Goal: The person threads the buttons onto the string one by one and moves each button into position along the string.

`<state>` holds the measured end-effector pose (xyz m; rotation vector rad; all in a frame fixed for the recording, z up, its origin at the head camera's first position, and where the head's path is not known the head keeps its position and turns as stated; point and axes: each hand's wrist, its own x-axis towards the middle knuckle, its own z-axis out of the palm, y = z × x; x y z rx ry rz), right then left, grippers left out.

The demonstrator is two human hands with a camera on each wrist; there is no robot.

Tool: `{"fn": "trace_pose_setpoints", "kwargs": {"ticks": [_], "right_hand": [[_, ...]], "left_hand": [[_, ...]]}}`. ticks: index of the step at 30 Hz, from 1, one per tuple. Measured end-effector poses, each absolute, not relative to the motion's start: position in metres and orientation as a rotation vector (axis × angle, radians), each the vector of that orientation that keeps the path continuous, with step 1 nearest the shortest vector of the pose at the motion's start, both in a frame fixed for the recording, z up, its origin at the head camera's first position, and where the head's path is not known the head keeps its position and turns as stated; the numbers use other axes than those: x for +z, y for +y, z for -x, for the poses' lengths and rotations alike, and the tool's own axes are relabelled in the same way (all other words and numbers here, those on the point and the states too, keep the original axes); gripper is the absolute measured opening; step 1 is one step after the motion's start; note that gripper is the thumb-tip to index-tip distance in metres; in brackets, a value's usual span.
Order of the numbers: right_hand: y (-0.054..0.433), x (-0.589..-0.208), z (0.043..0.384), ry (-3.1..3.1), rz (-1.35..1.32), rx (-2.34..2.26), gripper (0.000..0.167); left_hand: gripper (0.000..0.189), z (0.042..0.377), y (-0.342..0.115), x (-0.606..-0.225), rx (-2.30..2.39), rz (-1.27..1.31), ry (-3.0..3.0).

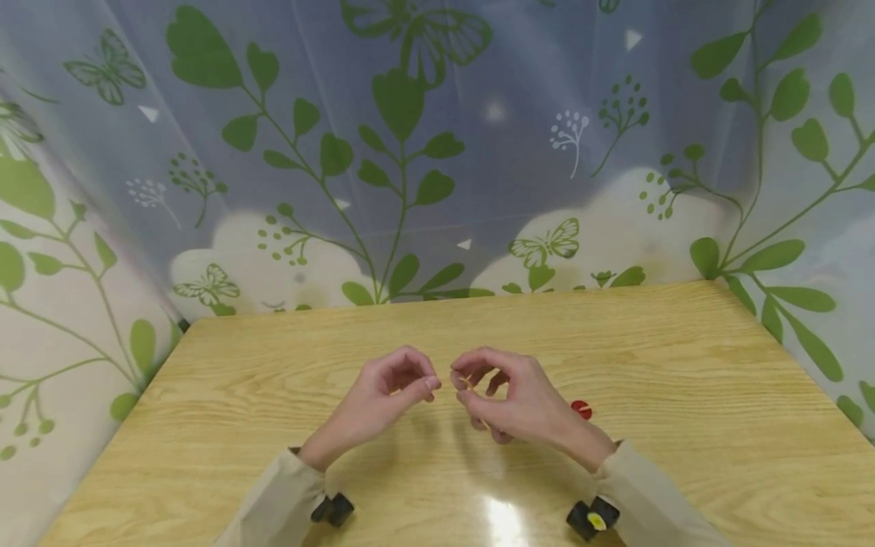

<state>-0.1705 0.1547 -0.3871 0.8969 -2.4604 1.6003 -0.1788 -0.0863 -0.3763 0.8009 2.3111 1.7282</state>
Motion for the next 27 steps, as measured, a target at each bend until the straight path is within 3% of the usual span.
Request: {"fn": "trace_pose_setpoints", "kwargs": {"ticks": [13,27], "right_hand": [[0.151,-0.392,0.172,-2.516,-0.870,1.792,0.026],[0.145,-0.400,0.174,-2.570,-0.877,1.543,0.023]], "left_hand": [[0.007,0.182,-0.096,-0.374,1.778,-0.795,2.353],[0.005,0.182,-0.105,-0.371,1.870,-0.820,2.324]]}}
